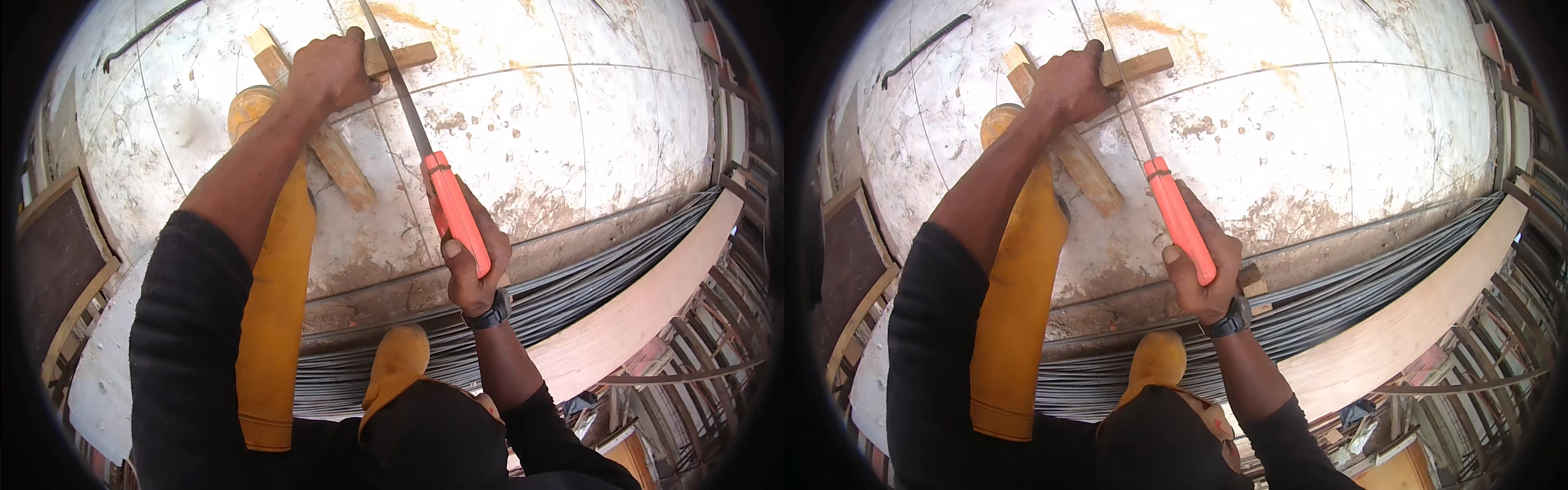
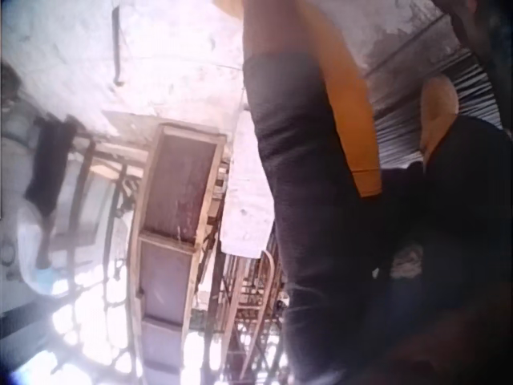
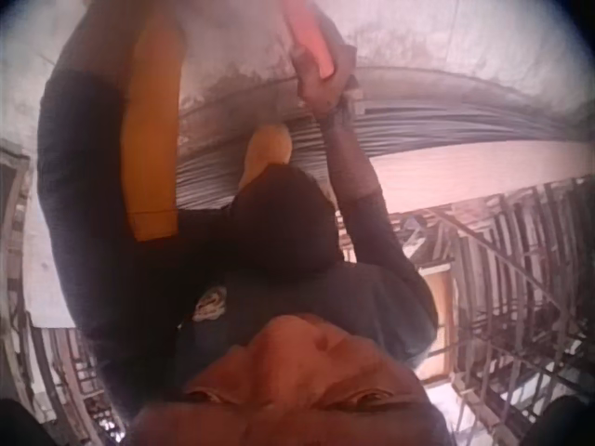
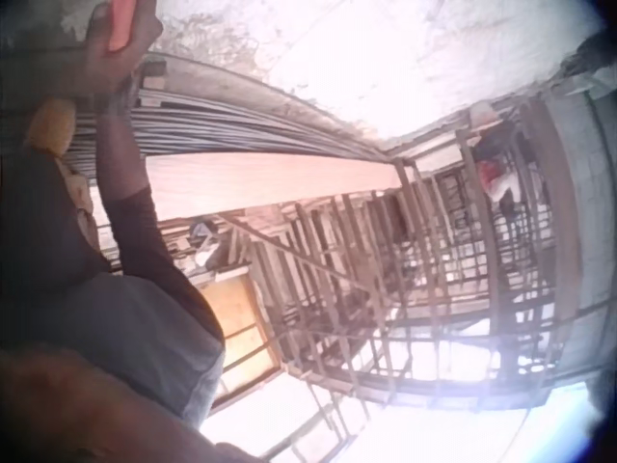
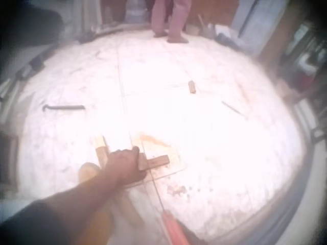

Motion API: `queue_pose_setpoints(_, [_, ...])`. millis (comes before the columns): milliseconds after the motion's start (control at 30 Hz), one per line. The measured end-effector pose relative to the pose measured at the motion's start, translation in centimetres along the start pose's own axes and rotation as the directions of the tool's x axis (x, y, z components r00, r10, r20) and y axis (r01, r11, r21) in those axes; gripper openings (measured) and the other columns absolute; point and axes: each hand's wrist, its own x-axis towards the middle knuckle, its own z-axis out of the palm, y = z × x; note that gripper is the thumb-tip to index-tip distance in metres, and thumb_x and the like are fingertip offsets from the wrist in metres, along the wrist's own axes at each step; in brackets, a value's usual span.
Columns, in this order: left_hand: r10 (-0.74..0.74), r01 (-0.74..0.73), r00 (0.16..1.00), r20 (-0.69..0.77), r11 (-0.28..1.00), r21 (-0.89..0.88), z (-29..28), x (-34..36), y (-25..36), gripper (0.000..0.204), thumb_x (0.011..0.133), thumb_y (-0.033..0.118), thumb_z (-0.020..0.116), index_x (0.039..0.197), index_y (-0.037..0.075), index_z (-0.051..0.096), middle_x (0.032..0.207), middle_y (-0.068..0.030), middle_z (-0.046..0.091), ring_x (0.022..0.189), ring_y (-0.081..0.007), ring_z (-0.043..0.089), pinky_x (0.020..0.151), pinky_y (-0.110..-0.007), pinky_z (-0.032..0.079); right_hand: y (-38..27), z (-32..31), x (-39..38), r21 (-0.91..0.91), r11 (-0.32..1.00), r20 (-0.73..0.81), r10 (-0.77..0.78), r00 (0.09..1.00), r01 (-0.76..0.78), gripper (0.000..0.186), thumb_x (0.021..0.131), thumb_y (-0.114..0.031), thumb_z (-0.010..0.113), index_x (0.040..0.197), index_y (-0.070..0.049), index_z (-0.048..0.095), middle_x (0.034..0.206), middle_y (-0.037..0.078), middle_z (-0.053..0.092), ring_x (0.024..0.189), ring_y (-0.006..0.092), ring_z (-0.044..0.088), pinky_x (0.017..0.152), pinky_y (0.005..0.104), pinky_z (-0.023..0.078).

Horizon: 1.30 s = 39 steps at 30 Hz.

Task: The person joins two pieces of wood, uses an axe to shave down a joint, and then uses a hand saw to cut a notch into a piece of wood while holding it against a metal rail.

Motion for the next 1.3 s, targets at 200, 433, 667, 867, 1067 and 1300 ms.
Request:
queue_pose_setpoints(200, [-0.028, 0.033, 0.998, -0.055, 0.996, 0.079, -0.4, 0.2, 1.4, 0.062, 0.077, 0.045, 0.077, 0.121, 0.003, 0.060, 0.103, -0.0196, 0.073, 0.100, -0.0377, 0.069, 0.090, -0.047, 0.055, 1.3, -3.2, -4.5, -0.141, 0.987, 0.030, 0.076, 0.997, -0.071, 0.058, 0.089, -0.027, 0.063, 0.132, 0.010, 0.056, 0.125, 0.027, 0.066, 0.093, 0.0206, 0.070, 0.081, 0.0313, 0.053])
queue_pose_setpoints(433, [0.019, -0.009, 0.997, -0.079, 0.993, 0.122, 0.0, 0.2, 1.2, 0.065, 0.080, 0.044, 0.075, 0.128, 0.005, 0.058, 0.108, -0.0197, 0.072, 0.104, -0.0372, 0.068, 0.092, -0.047, 0.054, -0.7, -3.6, -4.9, -0.064, 0.989, 0.006, 0.133, 0.991, -0.132, 0.059, 0.092, -0.029, 0.061, 0.136, 0.010, 0.054, 0.098, 0.015, 0.072, 0.069, 0.0114, 0.060, 0.065, 0.0266, 0.050])
queue_pose_setpoints(667, [-0.015, 0.024, 0.997, -0.077, 0.993, 0.117, -0.4, -0.5, 1.0, 0.068, 0.080, 0.045, 0.076, 0.132, 0.006, 0.055, 0.108, -0.0190, 0.072, 0.106, -0.0364, 0.068, 0.093, -0.046, 0.054, -2.9, -5.1, -10.6, -0.032, 0.997, -0.018, 0.067, 0.998, -0.068, 0.064, 0.096, -0.039, 0.061, 0.136, 0.010, 0.055, 0.105, 0.018, 0.073, 0.066, 0.0089, 0.056, 0.060, 0.0245, 0.045])
queue_pose_setpoints(867, [0.002, 0.009, 0.995, -0.099, 0.994, 0.108, 1.1, -1.1, 1.8, 0.067, 0.080, 0.044, 0.075, 0.130, 0.005, 0.057, 0.106, -0.0187, 0.073, 0.104, -0.0362, 0.068, 0.092, -0.046, 0.054, -0.6, -2.0, -2.5, -0.056, 0.990, -0.020, 0.132, 0.991, -0.133, 0.057, 0.090, -0.026, 0.063, 0.136, 0.007, 0.056, 0.077, 0.004, 0.062, 0.059, 0.0086, 0.049, 0.056, 0.0251, 0.042])
queue_pose_setpoints(1067, [-0.022, 0.028, 0.997, -0.074, 0.997, 0.078, -0.3, -2.0, 2.4, 0.063, 0.081, 0.045, 0.070, 0.124, 0.000, 0.057, 0.110, -0.0236, 0.069, 0.107, -0.0397, 0.065, 0.094, -0.049, 0.051, -2.1, -7.4, -14.6, -0.052, 0.982, -0.020, 0.178, 0.984, -0.179, 0.073, 0.094, -0.049, 0.059, 0.136, 0.011, 0.055, 0.110, 0.019, 0.073, 0.075, 0.0121, 0.063, 0.073, 0.0250, 0.051])
queue_pose_setpoints(1300, [-0.055, 0.057, 0.998, -0.024, 0.993, 0.103, 0.2, -1.3, 1.6, 0.063, 0.080, 0.044, 0.072, 0.126, 0.004, 0.057, 0.115, -0.0211, 0.068, 0.111, -0.0375, 0.064, 0.097, -0.048, 0.050, -0.1, -2.6, -5.6, -0.069, 0.985, 0.009, 0.161, 0.987, -0.160, 0.056, 0.090, -0.023, 0.063, 0.135, 0.008, 0.056, 0.078, 0.003, 0.064, 0.062, 0.0084, 0.050, 0.058, 0.0266, 0.044])
